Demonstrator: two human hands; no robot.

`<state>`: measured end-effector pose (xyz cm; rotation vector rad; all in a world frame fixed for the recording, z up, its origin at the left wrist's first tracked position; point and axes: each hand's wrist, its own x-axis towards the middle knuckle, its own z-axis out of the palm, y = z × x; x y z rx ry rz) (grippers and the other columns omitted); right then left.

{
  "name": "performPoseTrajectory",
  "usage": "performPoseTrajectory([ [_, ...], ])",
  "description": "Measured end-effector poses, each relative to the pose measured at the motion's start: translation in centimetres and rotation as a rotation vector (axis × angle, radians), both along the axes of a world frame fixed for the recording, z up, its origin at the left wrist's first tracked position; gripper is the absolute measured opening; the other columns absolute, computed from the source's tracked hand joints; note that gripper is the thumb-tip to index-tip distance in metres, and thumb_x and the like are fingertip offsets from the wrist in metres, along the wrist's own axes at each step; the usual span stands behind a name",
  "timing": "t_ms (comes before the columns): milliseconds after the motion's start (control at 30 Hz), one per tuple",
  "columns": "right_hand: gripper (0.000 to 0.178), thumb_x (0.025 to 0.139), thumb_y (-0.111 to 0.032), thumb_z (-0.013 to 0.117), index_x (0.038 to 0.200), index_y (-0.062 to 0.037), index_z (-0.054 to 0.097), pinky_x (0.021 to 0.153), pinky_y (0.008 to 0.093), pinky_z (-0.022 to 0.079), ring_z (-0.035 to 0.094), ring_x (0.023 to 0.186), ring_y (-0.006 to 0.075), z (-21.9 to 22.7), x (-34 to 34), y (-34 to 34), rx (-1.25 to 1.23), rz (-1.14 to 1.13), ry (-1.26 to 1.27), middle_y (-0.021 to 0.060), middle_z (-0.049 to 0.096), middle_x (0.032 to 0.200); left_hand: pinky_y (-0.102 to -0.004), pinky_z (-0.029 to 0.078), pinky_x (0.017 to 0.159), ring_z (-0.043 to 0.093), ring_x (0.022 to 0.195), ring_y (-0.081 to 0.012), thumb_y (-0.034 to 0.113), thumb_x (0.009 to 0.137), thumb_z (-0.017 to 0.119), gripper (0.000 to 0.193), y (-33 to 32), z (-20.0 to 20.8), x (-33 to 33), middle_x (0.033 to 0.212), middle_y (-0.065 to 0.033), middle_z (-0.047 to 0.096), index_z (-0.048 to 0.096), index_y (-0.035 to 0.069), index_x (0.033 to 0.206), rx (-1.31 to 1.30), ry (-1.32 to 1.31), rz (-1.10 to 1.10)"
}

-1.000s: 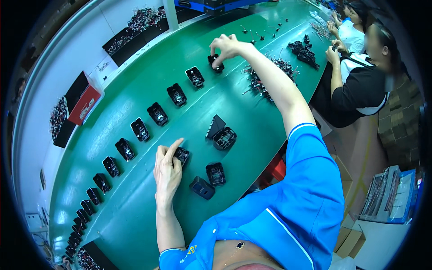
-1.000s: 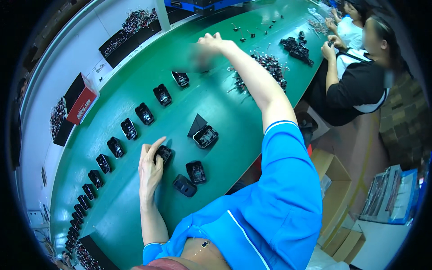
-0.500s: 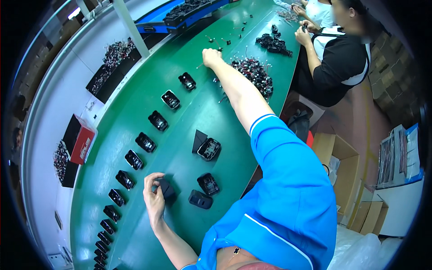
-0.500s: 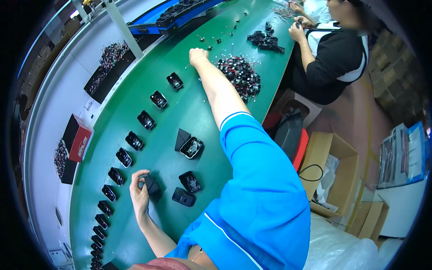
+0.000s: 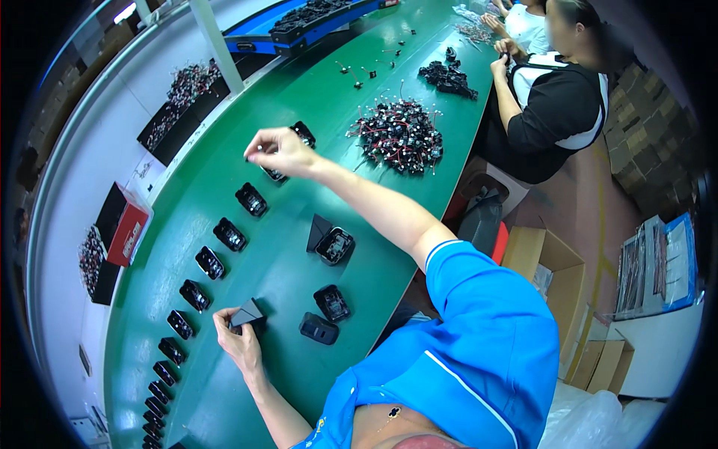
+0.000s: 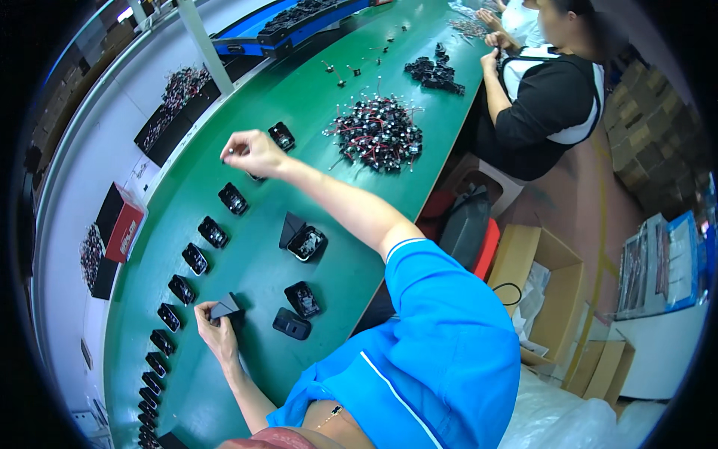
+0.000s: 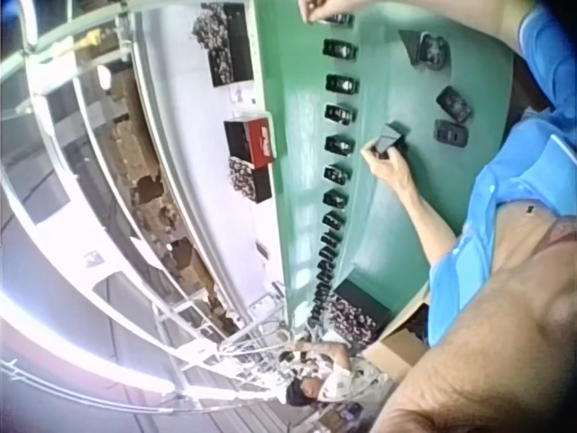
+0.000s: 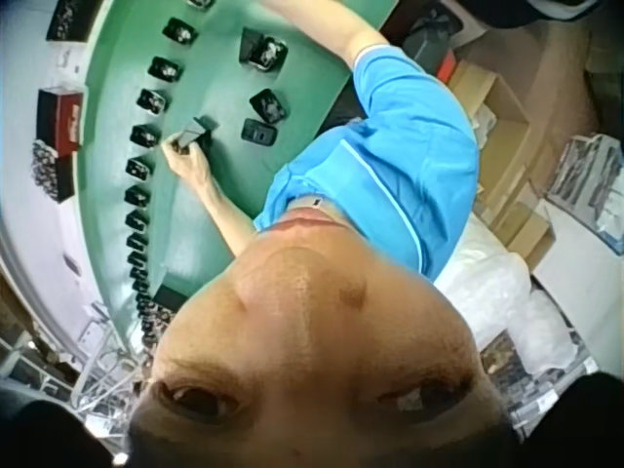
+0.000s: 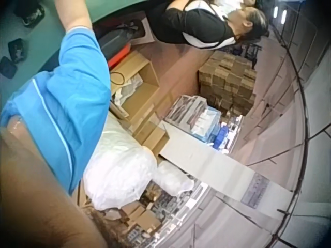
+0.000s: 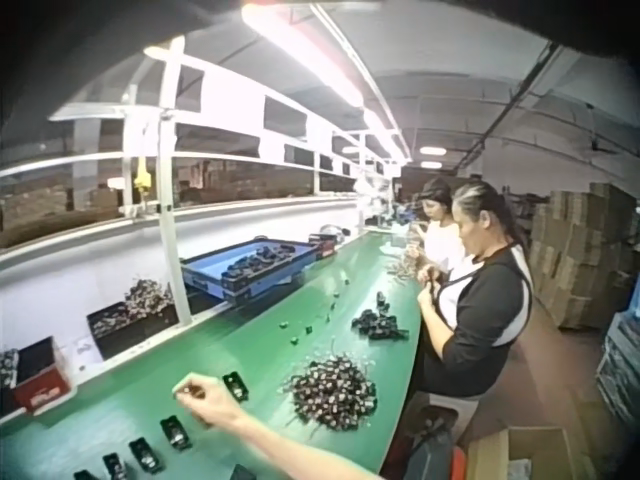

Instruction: Assembling small electronic housing components by hand at a manual station on a production line.

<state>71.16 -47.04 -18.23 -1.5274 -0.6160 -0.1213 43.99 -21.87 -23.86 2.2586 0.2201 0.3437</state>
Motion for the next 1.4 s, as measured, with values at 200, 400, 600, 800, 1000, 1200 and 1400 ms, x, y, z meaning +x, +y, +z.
performPoseTrajectory([
  [200,0.006,0.082,-0.003,0.07,0.086,-0.0077,0.067,0.069,0.0236,0.048,0.059,0.075,0.0105,-2.0,-6.3,2.8,0.052,0.065,-0.153,0.0027,0.07,0.087,-0.0267,0.053,0.065,0.06,0.087,-0.0183,-0.002,0.086,0.05,0.054,-1.8,1.0,0.4,0.107,-0.0123,0.062,0.045,0.011,0.139,-1.076,0.023,0.087],
  [400,0.012,0.084,-0.004,0.069,0.089,-0.014,0.067,0.097,0.0291,0.038,0.055,0.099,0.0117,-1.2,-12.3,4.3,-0.015,0.132,-0.423,-0.0028,0.069,0.101,-0.028,0.056,0.072,0.061,0.096,-0.0198,0.01,0.095,0.051,0.057,-3.7,1.9,1.1,0.117,-0.0126,0.06,0.034,0.015,0.149,-1.72,-0.042,-0.152],
  [600,0.012,0.081,-0.01,0.069,0.085,-0.0189,0.063,0.107,0.0445,0.02,0.048,0.112,0.0147,-2.4,-17.0,6.4,-0.231,0.047,-0.552,-0.0105,0.064,0.098,-0.0306,0.052,0.09,0.059,0.108,-0.0207,0.014,0.101,0.046,0.049,-7.1,4.0,2.2,0.126,-0.0137,0.056,0.034,0.012,0.149,-1.916,-0.135,-0.129],
  [800,0.012,0.079,-0.011,0.069,0.083,-0.0192,0.061,0.107,0.0485,0.018,0.046,0.115,0.0168,-4.1,-17.9,6.6,-0.384,-0.081,-0.581,-0.0102,0.062,0.095,-0.0332,0.045,0.102,0.056,0.113,-0.0196,0.015,0.103,0.044,0.042,-5.2,0.6,1.9,0.129,-0.0139,0.053,0.038,0.005,0.144,-2.002,-0.145,-0.18],
  [1000,0.012,0.079,-0.01,0.069,0.083,-0.0182,0.061,0.106,0.047,0.018,0.047,0.114,0.0176,-2.9,-17.3,5.5,-0.368,-0.059,-0.545,-0.01,0.061,0.093,-0.0318,0.046,0.099,0.057,0.11,-0.0186,0.017,0.104,0.043,0.04,-6.0,1.7,2.1,0.128,-0.0134,0.054,0.04,0.001,0.14,-1.847,-0.14,-0.173],
  [1200,0.013,0.073,-0.009,0.071,0.074,-0.0173,0.061,0.103,0.0426,0.021,0.046,0.114,0.0211,-2.5,-17.1,5.6,-0.252,-0.191,-0.544,-0.005,0.059,0.113,-0.0273,0.049,0.089,0.06,0.102,-0.0167,0.015,0.1,0.053,0.046,-7.1,3.6,2.3,0.124,-0.0127,0.057,0.04,0.001,0.142,-1.442,-0.2,-0.189],
  [1400,0.019,0.059,-0.005,0.076,0.069,-0.0113,0.061,0.103,0.0433,0.028,0.041,0.122,0.0286,-1.9,-15.4,3.2,-0.258,-0.348,-0.66,0.0091,0.051,0.131,-0.0265,0.047,0.094,0.06,0.108,-0.0178,0.0,0.089,0.065,0.052,-9.1,6.9,4.3,0.128,-0.0138,0.057,0.048,0.001,0.138,-1.031,-0.187,-0.066],
])
